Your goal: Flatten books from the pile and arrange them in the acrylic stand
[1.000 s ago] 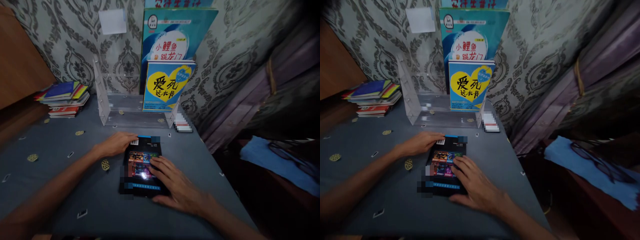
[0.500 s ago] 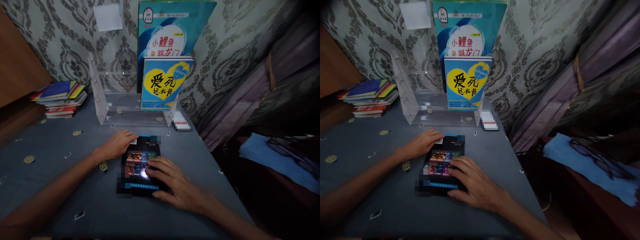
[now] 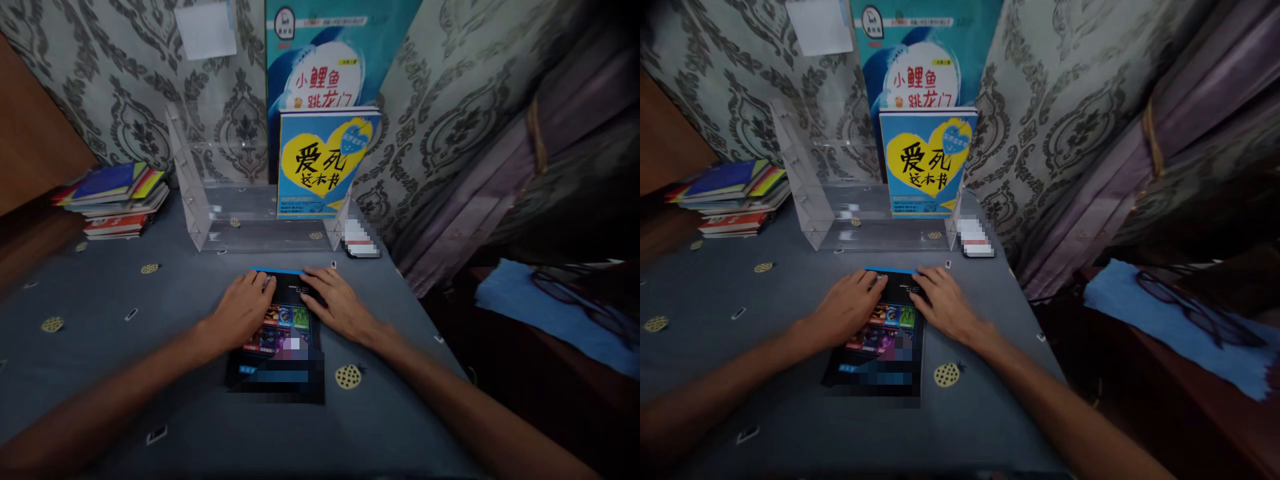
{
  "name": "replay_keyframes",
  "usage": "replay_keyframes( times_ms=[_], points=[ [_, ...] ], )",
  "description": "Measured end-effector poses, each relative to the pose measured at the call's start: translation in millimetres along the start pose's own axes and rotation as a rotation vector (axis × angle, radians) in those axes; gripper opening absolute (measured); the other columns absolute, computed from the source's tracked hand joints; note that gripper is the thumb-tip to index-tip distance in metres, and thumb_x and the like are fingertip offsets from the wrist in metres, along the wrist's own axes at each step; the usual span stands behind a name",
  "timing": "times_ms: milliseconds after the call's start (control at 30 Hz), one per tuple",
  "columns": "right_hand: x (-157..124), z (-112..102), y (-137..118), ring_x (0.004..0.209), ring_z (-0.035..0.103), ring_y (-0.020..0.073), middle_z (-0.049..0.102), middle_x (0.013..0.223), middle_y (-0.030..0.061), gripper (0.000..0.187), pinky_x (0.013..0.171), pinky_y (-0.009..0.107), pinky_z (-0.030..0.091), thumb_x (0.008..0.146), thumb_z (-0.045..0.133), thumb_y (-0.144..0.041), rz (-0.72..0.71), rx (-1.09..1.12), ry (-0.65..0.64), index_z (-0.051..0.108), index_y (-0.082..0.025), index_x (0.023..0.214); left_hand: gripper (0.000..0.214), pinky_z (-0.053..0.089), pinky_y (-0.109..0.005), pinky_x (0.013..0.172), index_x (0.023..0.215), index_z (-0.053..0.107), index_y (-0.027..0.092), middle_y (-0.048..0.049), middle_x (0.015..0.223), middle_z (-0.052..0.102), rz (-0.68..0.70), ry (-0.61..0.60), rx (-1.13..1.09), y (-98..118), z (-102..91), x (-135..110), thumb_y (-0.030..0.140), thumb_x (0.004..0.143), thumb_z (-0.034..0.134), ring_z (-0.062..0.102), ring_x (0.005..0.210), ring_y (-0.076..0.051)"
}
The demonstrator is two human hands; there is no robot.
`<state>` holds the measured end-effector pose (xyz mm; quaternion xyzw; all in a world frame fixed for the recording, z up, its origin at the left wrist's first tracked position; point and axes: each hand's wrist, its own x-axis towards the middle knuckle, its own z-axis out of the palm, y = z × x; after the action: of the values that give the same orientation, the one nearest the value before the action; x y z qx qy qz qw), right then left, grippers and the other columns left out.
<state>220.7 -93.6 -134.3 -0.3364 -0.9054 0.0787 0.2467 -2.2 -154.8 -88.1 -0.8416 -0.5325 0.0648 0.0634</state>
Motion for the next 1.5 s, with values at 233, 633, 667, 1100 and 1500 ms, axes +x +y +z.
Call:
replay_keyframes(
  times_ms=[233,633,667,1100,1500],
  points=[
    [-9.6,-5.0,-31.9,0.077,0.063,0.0201,0.071,0.083,0.0073,0.029,0.074,0.035,0.052,0.099,0.045,-0.023,0.008,0.26,0.037,0.071,-0.015,0.11,0.04,0.039,-0.054,0.108,0.132,0.052,0.016,-0.0139,0.133,0.064,0.134,0.053,-0.056,-33.8,1.2,11.6,0.008,0.094,0.041,0.057,0.127,-0.028],
    [-10.8,-5.9,-26.8,0.088,0.066,0.0176,0.073,0.099,0.0077,0.028,0.077,0.031,0.051,0.098,0.047,-0.02,0.057,0.491,0.089,0.069,-0.017,0.115,0.035,0.055,-0.04,0.082,0.11,0.063,0.014,-0.0128,0.113,0.065,0.099,0.052,-0.037,7.9,-15.1,-9.4,0.045,0.098,0.051,0.06,0.108,-0.029],
    [-10.1,-5.2,-26.2,0.091,0.066,0.018,0.073,0.101,0.0078,0.029,0.078,0.031,0.052,0.098,0.047,-0.019,0.061,0.513,0.091,0.068,-0.018,0.117,0.036,0.056,-0.039,0.08,0.109,0.063,0.014,-0.0131,0.111,0.064,0.093,0.046,-0.009,12.3,-17.0,-10.6,0.045,0.098,0.052,0.06,0.107,-0.029],
    [2.3,1.9,-22.7,0.088,0.071,0.0156,0.076,0.097,0.0051,0.033,0.078,0.031,0.054,0.094,0.05,-0.013,0.1,0.783,0.005,0.065,-0.018,0.124,0.03,0.054,-0.034,0.063,0.101,0.066,0.011,-0.016,0.101,0.069,0.096,0.051,0.143,29.2,-11.6,-12.8,0.029,0.101,0.042,0.063,0.09,-0.027],
    [0.1,1.0,-22.3,0.094,0.072,0.0162,0.077,0.103,0.0074,0.034,0.078,0.031,0.054,0.095,0.048,-0.013,0.155,0.856,-0.041,0.063,-0.016,0.125,0.034,0.055,-0.034,0.065,0.104,0.068,0.01,-0.0165,0.103,0.071,0.114,0.084,0.159,27.2,-11.3,-13.8,0.025,0.102,0.038,0.065,0.088,-0.026]
  ],
)
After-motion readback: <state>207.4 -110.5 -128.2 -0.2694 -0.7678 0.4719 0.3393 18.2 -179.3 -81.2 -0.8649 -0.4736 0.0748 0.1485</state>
